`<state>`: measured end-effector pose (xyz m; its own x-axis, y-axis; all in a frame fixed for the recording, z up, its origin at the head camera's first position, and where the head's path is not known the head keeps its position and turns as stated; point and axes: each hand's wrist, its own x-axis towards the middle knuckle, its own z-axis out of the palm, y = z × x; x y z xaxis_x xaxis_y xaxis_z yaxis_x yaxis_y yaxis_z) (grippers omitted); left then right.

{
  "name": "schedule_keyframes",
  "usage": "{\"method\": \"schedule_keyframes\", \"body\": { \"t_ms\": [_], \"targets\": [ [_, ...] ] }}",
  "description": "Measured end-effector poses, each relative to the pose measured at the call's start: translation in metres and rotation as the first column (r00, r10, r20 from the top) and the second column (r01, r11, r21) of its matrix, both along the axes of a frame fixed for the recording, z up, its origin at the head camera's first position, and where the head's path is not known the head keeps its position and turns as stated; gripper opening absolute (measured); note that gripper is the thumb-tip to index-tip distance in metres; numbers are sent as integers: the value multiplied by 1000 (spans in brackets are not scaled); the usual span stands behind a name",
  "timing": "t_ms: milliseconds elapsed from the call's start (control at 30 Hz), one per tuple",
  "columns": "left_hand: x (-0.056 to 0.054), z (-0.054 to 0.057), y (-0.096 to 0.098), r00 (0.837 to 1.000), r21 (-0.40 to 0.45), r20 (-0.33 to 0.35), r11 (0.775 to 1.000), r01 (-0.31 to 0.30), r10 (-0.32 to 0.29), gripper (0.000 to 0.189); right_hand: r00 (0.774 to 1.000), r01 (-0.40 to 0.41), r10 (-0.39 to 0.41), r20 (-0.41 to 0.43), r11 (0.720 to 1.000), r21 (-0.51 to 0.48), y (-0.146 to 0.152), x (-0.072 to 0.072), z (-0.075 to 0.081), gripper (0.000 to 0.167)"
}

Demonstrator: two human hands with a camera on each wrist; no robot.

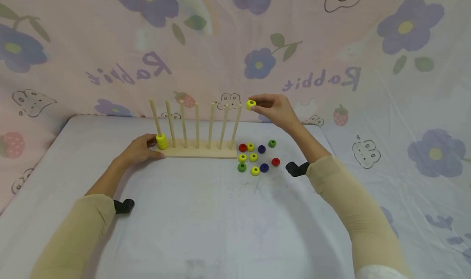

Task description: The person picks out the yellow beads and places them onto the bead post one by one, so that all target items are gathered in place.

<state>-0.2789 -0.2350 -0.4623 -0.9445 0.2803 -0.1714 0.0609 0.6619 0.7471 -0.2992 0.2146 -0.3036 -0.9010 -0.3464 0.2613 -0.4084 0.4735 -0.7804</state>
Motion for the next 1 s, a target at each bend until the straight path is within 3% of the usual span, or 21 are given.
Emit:
{"method": "schedule_keyframes", "body": {
  "t_ms": [533,1000],
  "targets": [
    [-3,-3,-1,1000,1,23,1000,3,-3,92,995,-67,65,-80,998,-20,-32,-9,17,29],
    [-2,-2,0,1000,16,28,1000,-2,2,90,989,-147,147,-23,989,-4,-60,-15,31,31]
  ]
}}
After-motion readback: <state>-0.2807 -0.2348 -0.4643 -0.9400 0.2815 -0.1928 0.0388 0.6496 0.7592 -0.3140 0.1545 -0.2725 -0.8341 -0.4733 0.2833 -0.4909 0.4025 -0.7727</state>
